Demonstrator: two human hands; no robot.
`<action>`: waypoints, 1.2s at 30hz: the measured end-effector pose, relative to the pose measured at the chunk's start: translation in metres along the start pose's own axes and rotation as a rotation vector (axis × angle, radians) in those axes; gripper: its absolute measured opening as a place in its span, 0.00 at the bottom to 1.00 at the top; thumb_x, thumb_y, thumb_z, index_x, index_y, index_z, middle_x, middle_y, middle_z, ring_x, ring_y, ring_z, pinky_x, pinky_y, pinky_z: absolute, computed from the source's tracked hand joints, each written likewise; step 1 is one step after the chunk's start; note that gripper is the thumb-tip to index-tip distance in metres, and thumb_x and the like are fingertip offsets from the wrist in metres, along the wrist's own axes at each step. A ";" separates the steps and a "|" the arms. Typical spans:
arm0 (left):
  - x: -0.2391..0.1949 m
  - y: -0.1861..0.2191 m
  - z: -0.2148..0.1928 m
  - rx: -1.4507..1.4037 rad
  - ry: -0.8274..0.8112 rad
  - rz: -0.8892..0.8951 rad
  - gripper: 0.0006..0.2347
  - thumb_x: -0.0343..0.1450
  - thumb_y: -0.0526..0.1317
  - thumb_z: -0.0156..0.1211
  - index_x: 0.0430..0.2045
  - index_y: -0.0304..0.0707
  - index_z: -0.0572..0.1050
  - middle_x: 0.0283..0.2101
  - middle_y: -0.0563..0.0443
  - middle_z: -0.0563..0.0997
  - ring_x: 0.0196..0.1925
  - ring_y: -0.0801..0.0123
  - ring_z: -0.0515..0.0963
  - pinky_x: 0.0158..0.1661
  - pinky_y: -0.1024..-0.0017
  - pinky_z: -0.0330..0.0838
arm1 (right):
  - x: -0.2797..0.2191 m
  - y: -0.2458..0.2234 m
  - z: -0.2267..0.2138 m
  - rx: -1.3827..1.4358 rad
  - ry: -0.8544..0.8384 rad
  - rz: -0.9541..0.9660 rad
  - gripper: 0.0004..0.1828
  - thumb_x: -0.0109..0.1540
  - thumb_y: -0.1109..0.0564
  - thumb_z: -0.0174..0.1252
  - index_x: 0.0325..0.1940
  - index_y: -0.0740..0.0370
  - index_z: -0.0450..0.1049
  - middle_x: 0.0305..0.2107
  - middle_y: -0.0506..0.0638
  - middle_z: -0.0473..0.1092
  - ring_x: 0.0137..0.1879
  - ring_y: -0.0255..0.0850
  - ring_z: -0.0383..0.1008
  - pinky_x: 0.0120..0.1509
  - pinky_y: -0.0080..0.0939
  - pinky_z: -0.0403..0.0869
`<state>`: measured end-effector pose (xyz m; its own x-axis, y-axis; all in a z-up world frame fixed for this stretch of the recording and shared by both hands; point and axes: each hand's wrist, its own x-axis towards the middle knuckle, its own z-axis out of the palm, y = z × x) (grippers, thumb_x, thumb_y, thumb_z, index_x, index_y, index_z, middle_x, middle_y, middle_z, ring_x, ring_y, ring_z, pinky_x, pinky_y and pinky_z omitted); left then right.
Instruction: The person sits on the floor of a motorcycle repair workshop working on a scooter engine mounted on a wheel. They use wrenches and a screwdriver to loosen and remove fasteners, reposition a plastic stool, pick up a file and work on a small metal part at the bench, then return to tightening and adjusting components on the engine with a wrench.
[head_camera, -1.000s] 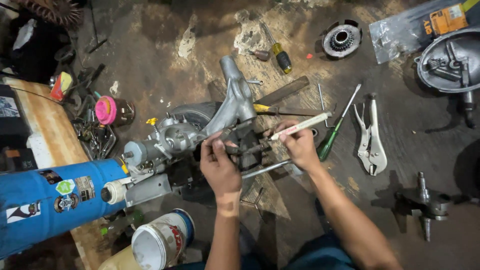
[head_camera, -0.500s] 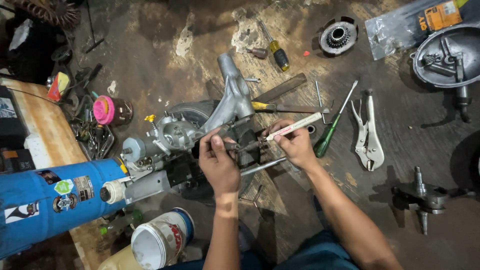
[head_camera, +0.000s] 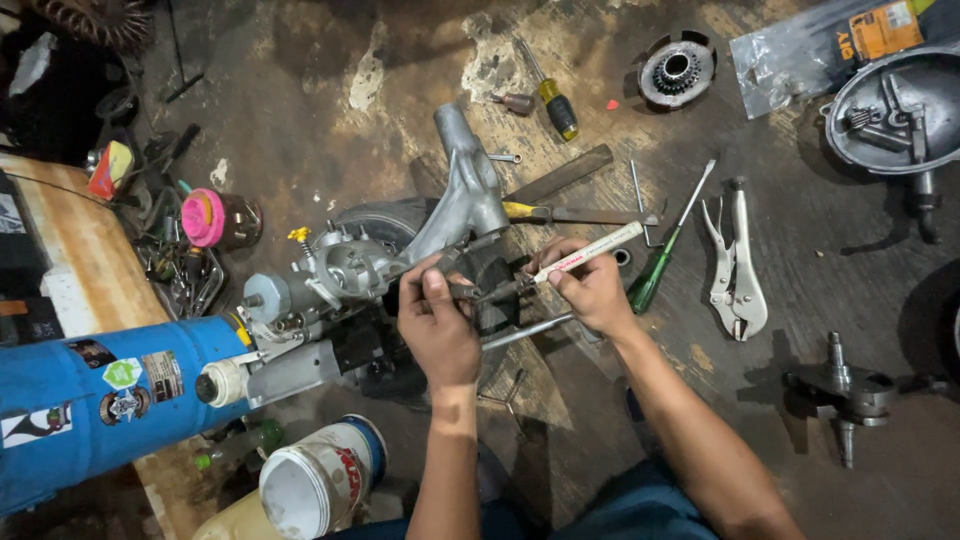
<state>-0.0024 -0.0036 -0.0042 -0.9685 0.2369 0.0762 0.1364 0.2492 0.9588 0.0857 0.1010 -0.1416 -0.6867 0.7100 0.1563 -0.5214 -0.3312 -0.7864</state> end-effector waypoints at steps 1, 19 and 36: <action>-0.001 0.000 -0.001 -0.004 -0.001 -0.001 0.08 0.79 0.37 0.48 0.42 0.33 0.75 0.21 0.45 0.80 0.15 0.77 0.70 0.19 0.82 0.62 | 0.000 0.001 0.000 0.019 -0.007 -0.001 0.12 0.61 0.57 0.63 0.37 0.71 0.72 0.29 0.61 0.71 0.39 0.51 0.75 0.47 0.47 0.73; -0.001 -0.005 0.000 0.004 0.024 -0.004 0.09 0.79 0.38 0.49 0.43 0.35 0.76 0.19 0.45 0.79 0.14 0.75 0.69 0.18 0.82 0.60 | -0.003 0.006 -0.003 -0.021 0.014 0.023 0.13 0.61 0.56 0.64 0.38 0.72 0.72 0.30 0.61 0.71 0.40 0.50 0.75 0.48 0.47 0.72; -0.001 0.002 0.003 -0.026 0.037 -0.002 0.10 0.79 0.40 0.50 0.42 0.34 0.76 0.20 0.45 0.79 0.14 0.77 0.69 0.18 0.83 0.60 | -0.001 0.001 -0.001 -0.019 -0.001 0.000 0.14 0.62 0.55 0.62 0.38 0.72 0.72 0.29 0.61 0.71 0.39 0.50 0.73 0.48 0.47 0.71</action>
<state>-0.0002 -0.0009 -0.0031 -0.9758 0.2018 0.0843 0.1299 0.2250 0.9657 0.0866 0.1003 -0.1429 -0.6870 0.7094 0.1573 -0.5121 -0.3192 -0.7974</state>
